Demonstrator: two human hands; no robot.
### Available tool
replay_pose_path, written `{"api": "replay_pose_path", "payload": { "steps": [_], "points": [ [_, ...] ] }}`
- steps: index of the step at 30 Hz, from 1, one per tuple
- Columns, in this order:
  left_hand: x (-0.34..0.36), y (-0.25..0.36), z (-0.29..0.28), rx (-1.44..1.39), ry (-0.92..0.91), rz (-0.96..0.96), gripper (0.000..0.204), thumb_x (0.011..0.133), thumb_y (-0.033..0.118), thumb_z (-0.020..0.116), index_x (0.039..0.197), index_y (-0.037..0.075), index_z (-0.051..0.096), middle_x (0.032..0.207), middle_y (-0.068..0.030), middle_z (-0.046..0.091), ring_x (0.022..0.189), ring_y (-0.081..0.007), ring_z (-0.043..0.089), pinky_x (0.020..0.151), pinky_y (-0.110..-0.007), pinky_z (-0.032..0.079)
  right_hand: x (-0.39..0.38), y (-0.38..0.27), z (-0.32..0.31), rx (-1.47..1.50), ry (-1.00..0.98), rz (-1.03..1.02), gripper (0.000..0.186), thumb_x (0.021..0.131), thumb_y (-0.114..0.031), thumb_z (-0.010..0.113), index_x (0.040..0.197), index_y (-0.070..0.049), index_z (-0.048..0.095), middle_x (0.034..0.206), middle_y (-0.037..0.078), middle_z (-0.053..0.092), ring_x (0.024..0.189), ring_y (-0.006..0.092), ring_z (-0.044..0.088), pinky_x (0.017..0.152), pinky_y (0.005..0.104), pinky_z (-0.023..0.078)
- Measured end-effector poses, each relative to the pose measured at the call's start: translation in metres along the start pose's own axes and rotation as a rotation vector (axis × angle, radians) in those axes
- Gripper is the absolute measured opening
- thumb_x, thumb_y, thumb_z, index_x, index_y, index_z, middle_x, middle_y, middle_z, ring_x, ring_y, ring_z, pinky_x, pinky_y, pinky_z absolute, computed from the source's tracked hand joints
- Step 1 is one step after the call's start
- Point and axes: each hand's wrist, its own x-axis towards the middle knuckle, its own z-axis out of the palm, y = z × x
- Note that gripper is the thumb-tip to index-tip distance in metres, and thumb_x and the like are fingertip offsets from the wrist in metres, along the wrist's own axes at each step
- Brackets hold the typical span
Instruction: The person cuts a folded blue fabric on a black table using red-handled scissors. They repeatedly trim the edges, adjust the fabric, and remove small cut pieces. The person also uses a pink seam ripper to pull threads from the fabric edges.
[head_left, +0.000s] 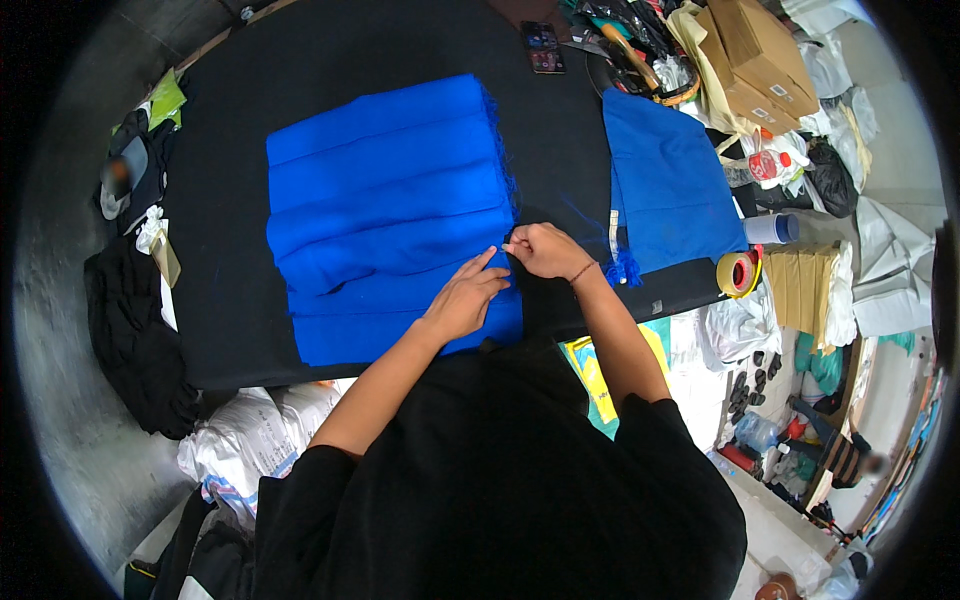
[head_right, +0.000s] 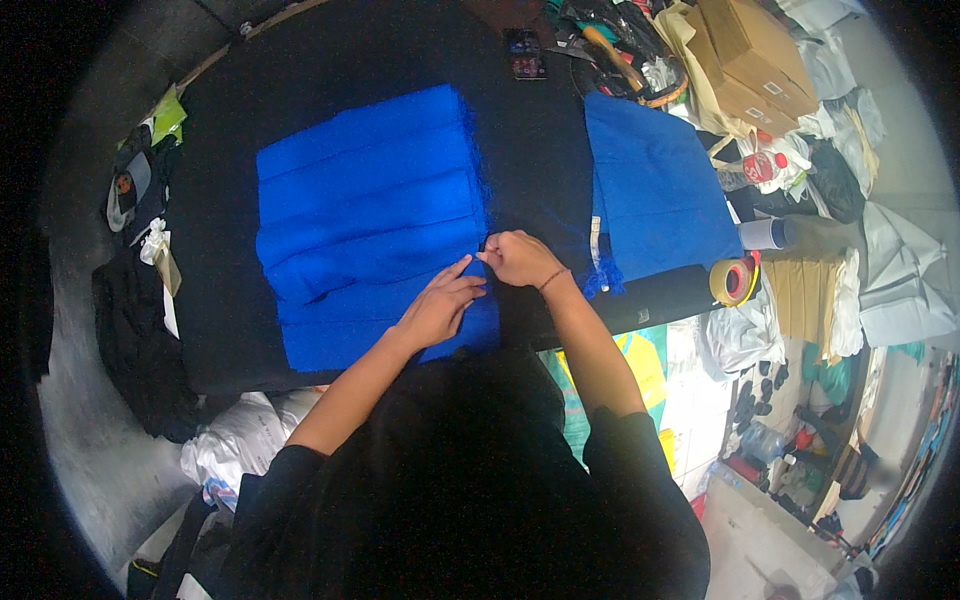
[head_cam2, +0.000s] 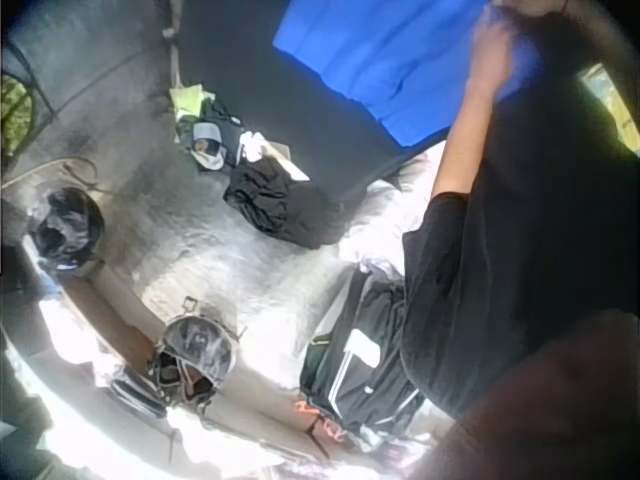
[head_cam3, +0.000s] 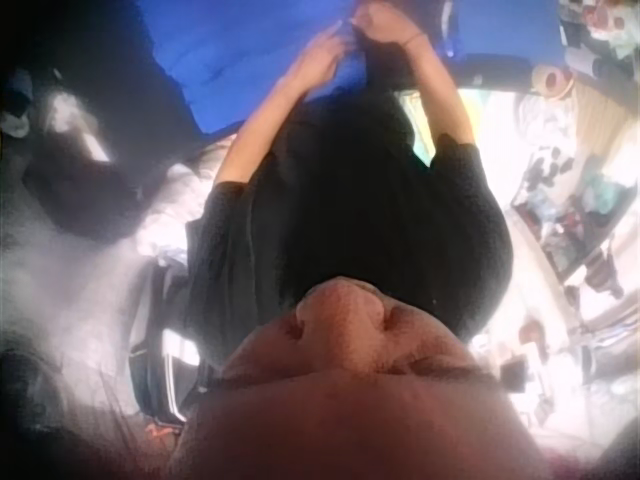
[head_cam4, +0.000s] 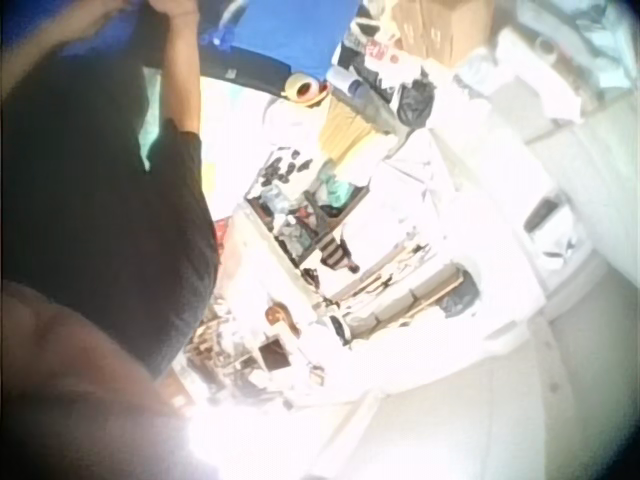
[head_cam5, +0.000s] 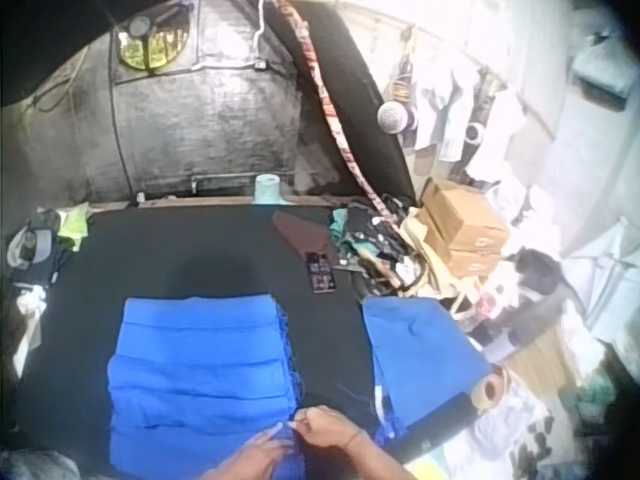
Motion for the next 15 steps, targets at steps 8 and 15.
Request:
{"api": "replay_pose_path", "payload": {
  "steps": [8, 15],
  "points": [
    [0.0002, -0.0014, 0.0026, -0.007, -0.009, -0.003, 0.027, 0.095, -0.002, 0.065, 0.119, 0.003, 0.075, 0.139, -0.0143, 0.066, 0.153, -0.0399, 0.041, 0.124, -0.053, 0.037, 0.0002, 0.0013, -0.0003, 0.033, -0.02, 0.012, 0.024, 0.098, -0.024, 0.071, 0.09, -0.001, 0.074, 0.085, 0.024, 0.072, 0.086, 0.0445, 0.072, 0.075, 0.0518, 0.054],
    [0.0001, -0.0016, 0.0013, -0.003, -0.019, 0.008, 0.026, 0.095, -0.001, 0.065, 0.119, 0.003, 0.075, 0.14, -0.0149, 0.065, 0.154, -0.0408, 0.04, 0.125, -0.053, 0.036, 0.0004, 0.0034, 0.0037, 0.024, 0.01, -0.024, 0.023, 0.098, -0.02, 0.071, 0.088, -0.001, 0.071, 0.08, 0.022, 0.07, 0.078, 0.0426, 0.07, 0.069, 0.0483, 0.052]
  ]
}}
